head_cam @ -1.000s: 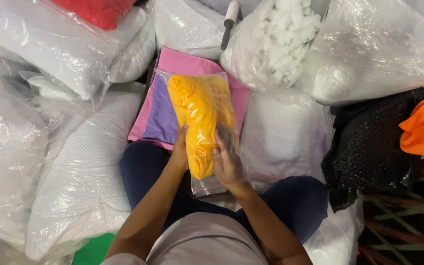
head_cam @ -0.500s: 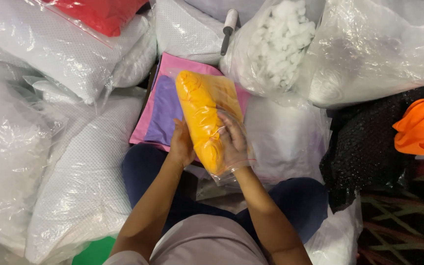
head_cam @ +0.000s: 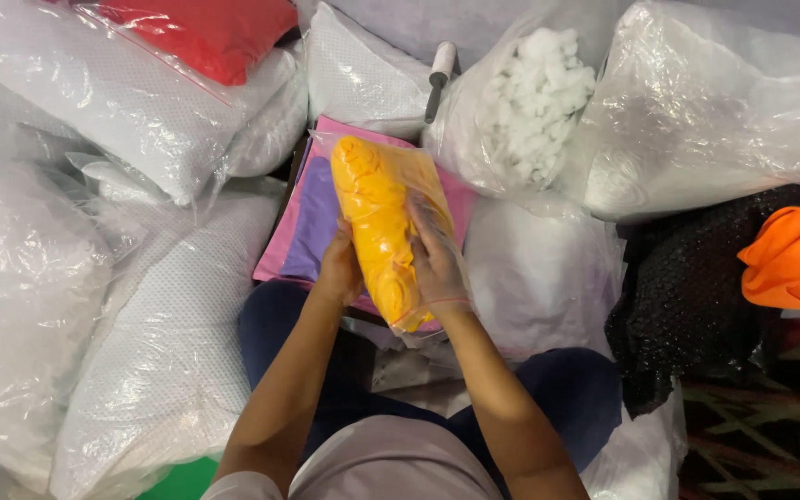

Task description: Using a lint roller to clean small pillows and fabric samples before placing them into clear plastic bags for packing.

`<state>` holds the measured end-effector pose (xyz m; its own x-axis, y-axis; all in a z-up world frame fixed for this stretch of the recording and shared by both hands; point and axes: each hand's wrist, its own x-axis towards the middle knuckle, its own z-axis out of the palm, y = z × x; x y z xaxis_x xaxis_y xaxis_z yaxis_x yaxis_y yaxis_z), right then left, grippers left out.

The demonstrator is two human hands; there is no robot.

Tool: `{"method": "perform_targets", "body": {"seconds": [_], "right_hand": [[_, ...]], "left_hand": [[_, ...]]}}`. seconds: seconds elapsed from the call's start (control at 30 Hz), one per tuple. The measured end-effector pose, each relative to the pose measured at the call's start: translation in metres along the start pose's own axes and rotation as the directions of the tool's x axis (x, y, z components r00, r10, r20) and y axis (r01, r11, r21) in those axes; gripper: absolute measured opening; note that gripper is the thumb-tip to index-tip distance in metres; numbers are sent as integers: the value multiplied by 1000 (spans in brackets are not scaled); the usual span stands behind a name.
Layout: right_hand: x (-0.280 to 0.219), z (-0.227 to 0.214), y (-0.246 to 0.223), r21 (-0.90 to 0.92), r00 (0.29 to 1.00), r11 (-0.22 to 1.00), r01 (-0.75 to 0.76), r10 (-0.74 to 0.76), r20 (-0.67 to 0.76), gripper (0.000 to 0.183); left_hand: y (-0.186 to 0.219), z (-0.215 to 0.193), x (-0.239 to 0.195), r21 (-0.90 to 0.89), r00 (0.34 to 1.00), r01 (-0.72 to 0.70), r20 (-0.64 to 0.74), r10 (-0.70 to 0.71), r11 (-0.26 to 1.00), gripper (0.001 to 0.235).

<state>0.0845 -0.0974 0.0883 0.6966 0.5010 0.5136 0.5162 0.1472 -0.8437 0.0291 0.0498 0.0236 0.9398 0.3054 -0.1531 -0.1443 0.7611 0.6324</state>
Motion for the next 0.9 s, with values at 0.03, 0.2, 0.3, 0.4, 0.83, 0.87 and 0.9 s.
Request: {"method": "perform_targets", "body": {"seconds": [0.03, 0.2, 0.3, 0.4, 0.83, 0.87, 0.9], "right_hand": [[3, 1, -8, -109, 999, 994, 27, -22, 41, 44], [-1, 2, -7, -424, 990, 900, 104, -56, 126, 70], [4, 7, -14, -396, 962, 884, 249, -178, 209, 56], [8, 6, -10, -220, 987, 971, 91, -60, 146, 34], [18, 27, -42, -695, 947, 644, 320, -231, 223, 60], [17, 27, -37, -749, 956, 595, 292, -212, 204, 66], [18, 28, -33, -749, 956, 595, 292, -211, 205, 66]], "left_hand": [[2, 6, -3, 13, 1000, -2, -3, 2, 1000, 80], [13, 27, -8, 37, 998, -48, 35, 47, 998, 84], [18, 19, -3, -76, 998, 23, -64, -28, 997, 81], [29, 26, -10, -87, 996, 18, -83, -26, 996, 76], [59, 69, -36, 192, 998, 49, -42, -42, 980, 68], [60, 71, -37, 237, 998, 58, -29, -53, 970, 65], [56, 66, -37, 236, 998, 59, -30, -54, 970, 65]]}}
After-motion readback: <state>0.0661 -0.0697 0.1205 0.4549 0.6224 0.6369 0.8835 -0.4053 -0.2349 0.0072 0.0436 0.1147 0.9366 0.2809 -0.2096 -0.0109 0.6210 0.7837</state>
